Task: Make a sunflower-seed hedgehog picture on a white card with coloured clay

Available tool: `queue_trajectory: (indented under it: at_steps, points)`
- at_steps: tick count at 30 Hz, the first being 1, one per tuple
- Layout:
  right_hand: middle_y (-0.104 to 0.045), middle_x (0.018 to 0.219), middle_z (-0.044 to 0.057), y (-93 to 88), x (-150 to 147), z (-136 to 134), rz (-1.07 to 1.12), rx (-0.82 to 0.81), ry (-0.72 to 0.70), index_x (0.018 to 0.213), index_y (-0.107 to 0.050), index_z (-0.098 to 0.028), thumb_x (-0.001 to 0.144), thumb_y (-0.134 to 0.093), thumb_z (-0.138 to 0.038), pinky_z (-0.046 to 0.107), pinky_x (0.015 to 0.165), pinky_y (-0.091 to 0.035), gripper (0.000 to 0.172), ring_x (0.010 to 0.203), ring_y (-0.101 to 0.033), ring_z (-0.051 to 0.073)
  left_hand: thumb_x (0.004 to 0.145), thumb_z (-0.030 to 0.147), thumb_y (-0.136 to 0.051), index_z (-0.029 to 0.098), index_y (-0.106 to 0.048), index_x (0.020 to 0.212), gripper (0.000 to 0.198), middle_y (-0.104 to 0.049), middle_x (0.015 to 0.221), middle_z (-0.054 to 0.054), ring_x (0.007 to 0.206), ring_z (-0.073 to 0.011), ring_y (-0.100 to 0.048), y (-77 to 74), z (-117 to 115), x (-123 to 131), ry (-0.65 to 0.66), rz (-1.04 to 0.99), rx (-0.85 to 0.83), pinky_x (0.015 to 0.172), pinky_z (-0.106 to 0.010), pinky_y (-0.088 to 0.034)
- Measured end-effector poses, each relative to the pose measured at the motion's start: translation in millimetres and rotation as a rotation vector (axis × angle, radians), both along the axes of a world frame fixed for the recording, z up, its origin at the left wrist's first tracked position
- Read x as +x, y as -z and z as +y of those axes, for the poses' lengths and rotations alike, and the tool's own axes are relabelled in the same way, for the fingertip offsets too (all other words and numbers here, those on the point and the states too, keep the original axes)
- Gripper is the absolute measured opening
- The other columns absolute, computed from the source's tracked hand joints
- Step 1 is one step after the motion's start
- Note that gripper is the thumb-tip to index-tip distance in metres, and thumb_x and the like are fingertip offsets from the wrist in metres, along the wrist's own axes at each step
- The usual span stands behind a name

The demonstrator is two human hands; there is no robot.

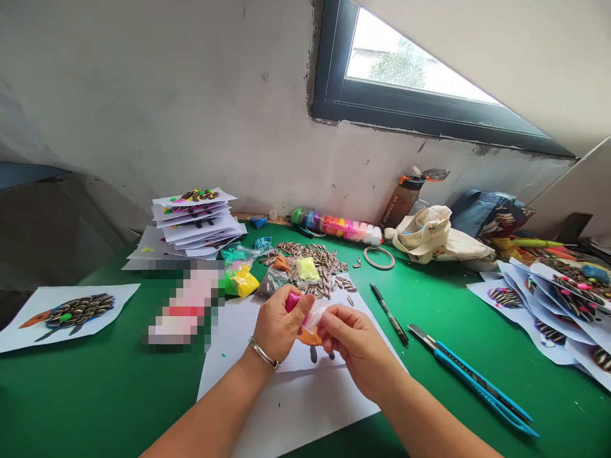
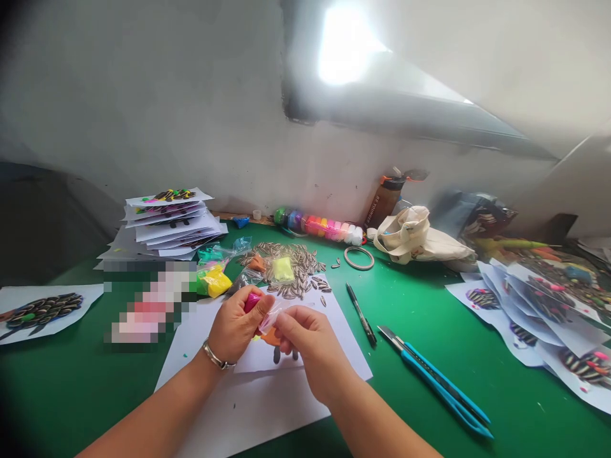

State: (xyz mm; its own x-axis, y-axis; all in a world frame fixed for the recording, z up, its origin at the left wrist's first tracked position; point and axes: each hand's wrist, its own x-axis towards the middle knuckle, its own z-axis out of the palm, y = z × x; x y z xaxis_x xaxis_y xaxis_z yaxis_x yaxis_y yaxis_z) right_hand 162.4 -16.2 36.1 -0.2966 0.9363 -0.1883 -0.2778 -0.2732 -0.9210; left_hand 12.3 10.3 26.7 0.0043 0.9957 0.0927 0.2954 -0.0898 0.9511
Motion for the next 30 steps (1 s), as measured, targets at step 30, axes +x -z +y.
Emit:
queue_trajectory:
  at_steps: [30]
  points:
    - [-0.055, 0.066, -0.001, 2.6, 2.0, 5.8, -0.261, 0.159, 0.125, 0.072, -0.061, -0.015, 0.077, -0.065, -0.037, 0.022, 0.056, -0.038, 0.023, 0.062, -0.047, 0.010, 0.075, 0.028, -0.060, 0.019, -0.057, 0.083, 0.012, -0.057, 0.065, 0.003, 0.058, -0.0125, -0.056, -2.5, -3.7, 4.9, 0.149, -0.099, -0.036, 0.057, -0.024, -0.047]
